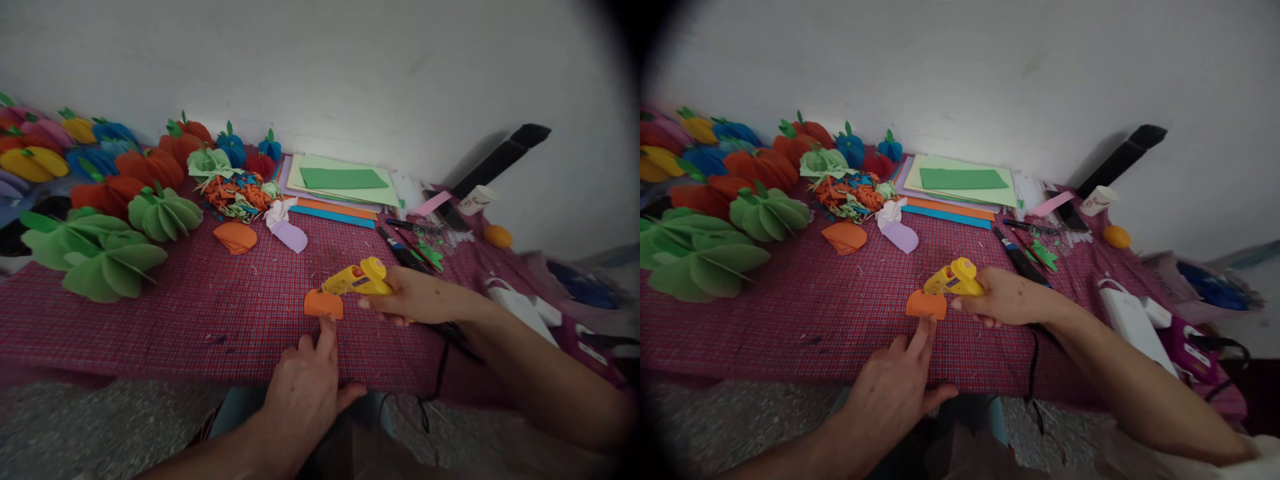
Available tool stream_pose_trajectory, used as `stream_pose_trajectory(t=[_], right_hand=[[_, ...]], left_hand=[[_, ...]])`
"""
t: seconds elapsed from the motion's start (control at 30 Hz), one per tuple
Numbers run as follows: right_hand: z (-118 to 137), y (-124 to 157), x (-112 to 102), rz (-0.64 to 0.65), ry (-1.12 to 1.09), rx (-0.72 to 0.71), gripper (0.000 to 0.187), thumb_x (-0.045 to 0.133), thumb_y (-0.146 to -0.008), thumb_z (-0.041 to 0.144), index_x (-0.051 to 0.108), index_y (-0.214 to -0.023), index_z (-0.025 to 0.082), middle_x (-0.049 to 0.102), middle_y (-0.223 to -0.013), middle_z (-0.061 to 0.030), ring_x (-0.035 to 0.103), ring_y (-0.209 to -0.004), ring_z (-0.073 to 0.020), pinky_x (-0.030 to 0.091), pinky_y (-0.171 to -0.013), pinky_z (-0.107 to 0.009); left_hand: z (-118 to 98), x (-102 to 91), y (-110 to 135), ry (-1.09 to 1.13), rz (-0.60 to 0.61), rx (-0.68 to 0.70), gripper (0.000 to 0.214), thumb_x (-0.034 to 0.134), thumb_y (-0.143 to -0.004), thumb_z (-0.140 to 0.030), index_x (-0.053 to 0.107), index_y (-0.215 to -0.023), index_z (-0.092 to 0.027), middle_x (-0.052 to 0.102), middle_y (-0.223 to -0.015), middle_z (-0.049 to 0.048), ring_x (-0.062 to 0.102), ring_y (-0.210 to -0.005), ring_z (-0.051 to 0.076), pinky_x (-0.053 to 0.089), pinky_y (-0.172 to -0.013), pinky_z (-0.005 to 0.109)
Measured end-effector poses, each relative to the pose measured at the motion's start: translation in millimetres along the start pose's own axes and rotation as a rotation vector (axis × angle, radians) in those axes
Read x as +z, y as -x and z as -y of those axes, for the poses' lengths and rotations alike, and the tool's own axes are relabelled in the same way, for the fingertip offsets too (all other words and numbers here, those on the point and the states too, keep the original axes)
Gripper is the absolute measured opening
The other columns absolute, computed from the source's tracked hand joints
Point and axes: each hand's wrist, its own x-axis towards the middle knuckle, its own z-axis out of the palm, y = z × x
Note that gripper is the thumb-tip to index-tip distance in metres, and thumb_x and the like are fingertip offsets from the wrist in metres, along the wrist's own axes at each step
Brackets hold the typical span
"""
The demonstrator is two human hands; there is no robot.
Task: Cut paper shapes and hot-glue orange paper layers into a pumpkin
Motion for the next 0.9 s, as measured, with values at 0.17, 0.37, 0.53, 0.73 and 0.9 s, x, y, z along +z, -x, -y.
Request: stream_pose_trajectory(t=[0.17,0.37,0.53,0.73,0.9], right_hand=[[-5,6,-2,-0.027,0.016,0.047,0.047,0.047,-0.078,0.059,0.053,-0.063,0.015,0.053,-0.050,0.0014,0.046,-0.041,-0.0076,0.034,-0.039,-0.018],[-6,16,-3,-0.061,0.013,0.112,0.047,0.050,-0.076,0.059,0.052,-0.058,0.016,0.050,-0.046,0.0022,0.044,-0.040,-0.0077,0.033,-0.039,-0.019],[-8,24,-4,-0.049,0.016,0.114,0.044,0.051,-0.077,0.055,0.051,-0.056,0.016,0.048,-0.045,0.0031,0.043,-0.040,-0.0070,0.031,-0.039,-0.019],[-13,30,-3,-0.032,-0.004,0.116,0.041,0.054,-0.077,0.051,0.051,-0.056,0.016,0.050,-0.046,0.0028,0.044,-0.040,-0.0073,0.033,-0.040,-0.019],[-16,34,1,-0.014,-0.011,0.129,0.042,0.053,-0.078,0.052,0.051,-0.057,0.016,0.050,-0.046,0.0021,0.045,-0.041,-0.0076,0.033,-0.040,-0.019]], left_hand=[[0,-0.2,-1,-0.010,0.015,-0.003,0.077,0.044,-0.076,-0.064,0.047,-0.130,-0.009,0.043,-0.135,0.0171,0.056,-0.070,0.019,0.051,-0.051,0.033],[0,0.2,-1,-0.006,0.006,-0.012,0.079,0.045,-0.076,-0.063,0.042,-0.133,-0.008,0.045,-0.133,0.0168,0.057,-0.071,0.020,0.052,-0.052,0.035],[0,0.7,0,-0.012,0.008,0.002,0.078,0.044,-0.076,-0.064,0.045,-0.131,-0.008,0.045,-0.133,0.0166,0.057,-0.070,0.020,0.051,-0.050,0.034],[-1,-0.4,0,-0.017,0.004,-0.013,0.079,0.044,-0.077,-0.064,0.041,-0.133,-0.008,0.046,-0.132,0.0170,0.057,-0.070,0.021,0.052,-0.051,0.035],[-1,-2.3,0,-0.013,0.015,-0.007,0.077,0.043,-0.077,-0.063,0.044,-0.132,-0.009,0.047,-0.131,0.0166,0.058,-0.071,0.021,0.053,-0.053,0.034]])
